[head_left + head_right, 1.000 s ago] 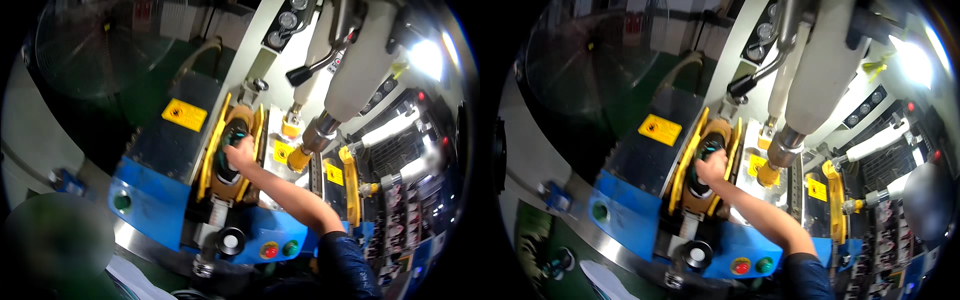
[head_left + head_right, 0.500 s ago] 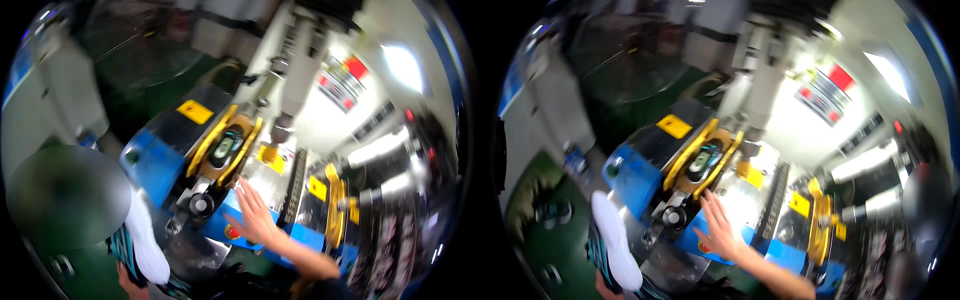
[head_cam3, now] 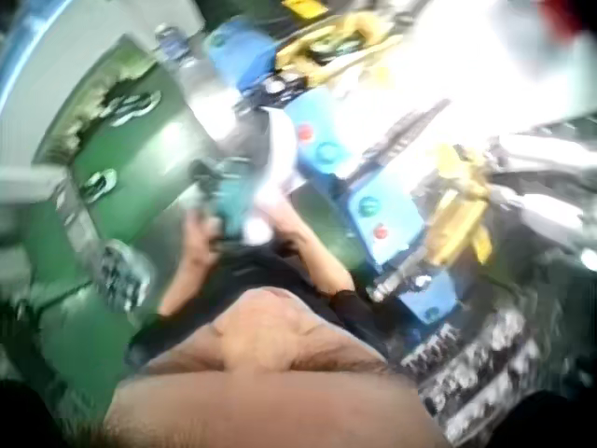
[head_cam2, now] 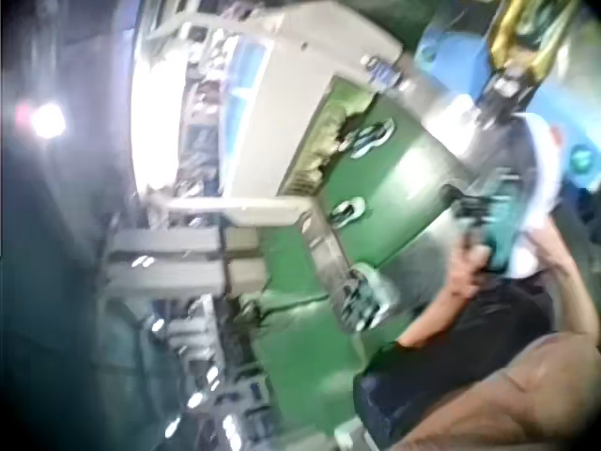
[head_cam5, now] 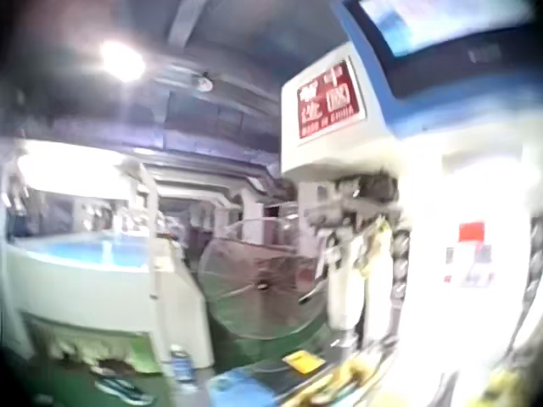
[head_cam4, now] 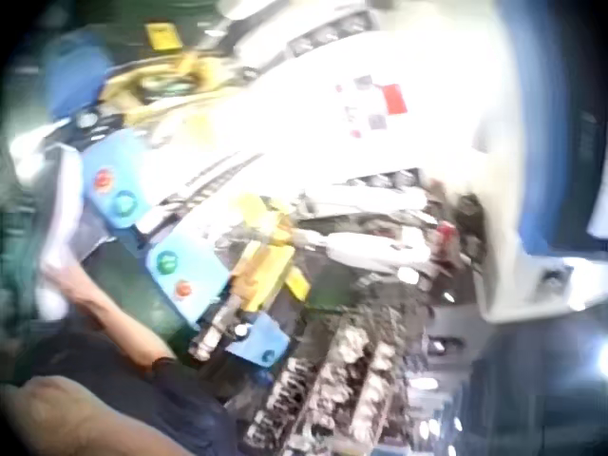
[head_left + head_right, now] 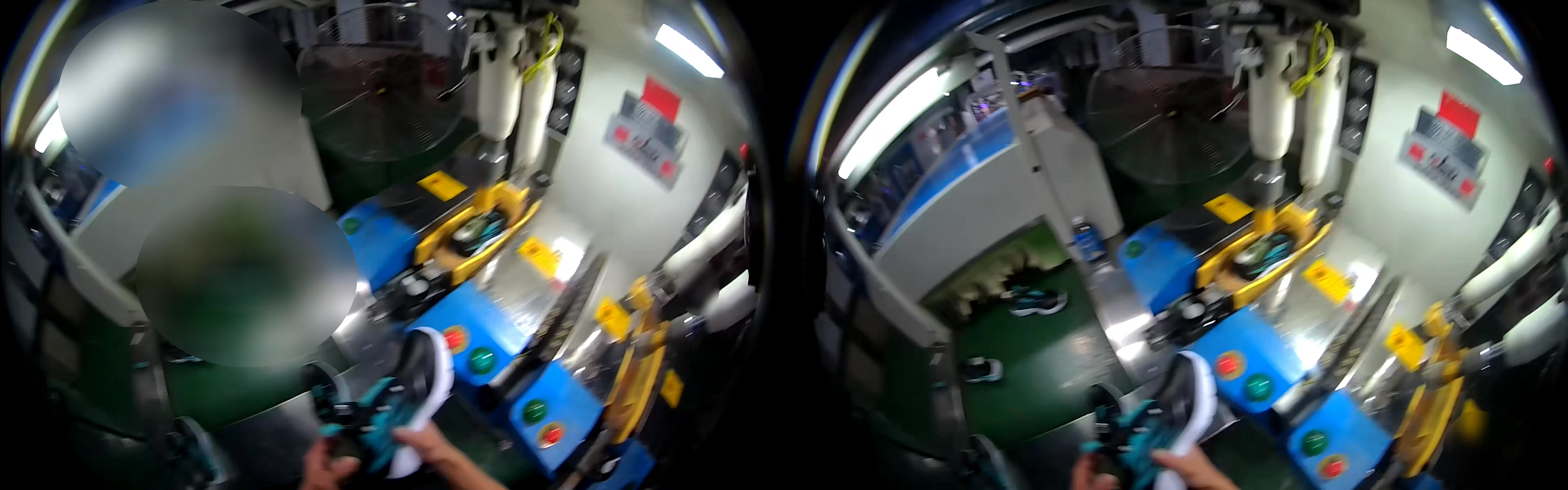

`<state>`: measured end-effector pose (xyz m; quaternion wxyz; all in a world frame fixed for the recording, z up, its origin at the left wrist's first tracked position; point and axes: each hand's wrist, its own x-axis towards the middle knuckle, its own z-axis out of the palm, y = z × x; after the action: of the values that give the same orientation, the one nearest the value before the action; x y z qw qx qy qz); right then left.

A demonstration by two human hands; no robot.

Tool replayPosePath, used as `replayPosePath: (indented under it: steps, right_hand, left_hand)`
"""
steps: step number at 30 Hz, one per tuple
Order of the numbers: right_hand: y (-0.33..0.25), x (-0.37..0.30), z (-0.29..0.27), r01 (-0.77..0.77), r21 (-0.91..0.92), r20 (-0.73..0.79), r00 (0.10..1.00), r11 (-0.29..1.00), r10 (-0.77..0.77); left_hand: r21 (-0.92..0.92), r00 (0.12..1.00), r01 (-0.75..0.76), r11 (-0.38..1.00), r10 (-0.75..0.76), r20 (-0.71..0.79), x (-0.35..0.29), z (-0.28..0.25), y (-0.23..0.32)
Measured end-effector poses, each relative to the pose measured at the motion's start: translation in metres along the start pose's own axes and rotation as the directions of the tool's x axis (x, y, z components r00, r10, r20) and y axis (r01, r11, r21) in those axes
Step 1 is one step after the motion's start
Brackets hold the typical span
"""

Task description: The person places shoes into a processing machine and then moves them onto a conveyor belt.

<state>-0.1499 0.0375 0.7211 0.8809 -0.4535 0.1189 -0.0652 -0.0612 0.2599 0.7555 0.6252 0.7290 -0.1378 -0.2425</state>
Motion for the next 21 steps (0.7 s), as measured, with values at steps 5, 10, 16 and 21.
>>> replayPosePath:
  steps: [5, 10, 16, 21]
  right_hand:
    - [0.066, -0.042, -0.004, -0.37, 0.317, -0.121, 0.897, 0.873, 0.424]
    - [0.083, -0.011, 0.069, -0.547, 0.431, -0.093, 0.764, 0.718, 0.638]
    - [0.187, 0.05, 0.048, -0.391, -0.83, -0.535, 0.761, 0.398, -0.368]
    - [0.19, 0.137, 0.081, -0.621, -0.78, -0.621, 0.754, 0.075, -0.212]
  left_hand:
    - [-0.379, 0.862, -0.086, 0.921, 0.26, 0.436, 0.016, 0.011, 0.037]
    - [-0.327, 0.912, -0.289, 0.9, 0.363, 0.192, 0.031, -0.037, -0.003]
    - [-0.521, 0.974, -0.228, 0.822, 0.19, -0.125, 0.075, -0.14, -0.06]
    - [-0.401, 0.986, -0.123, 0.908, 0.066, -0.152, 0.089, -0.205, -0.046]
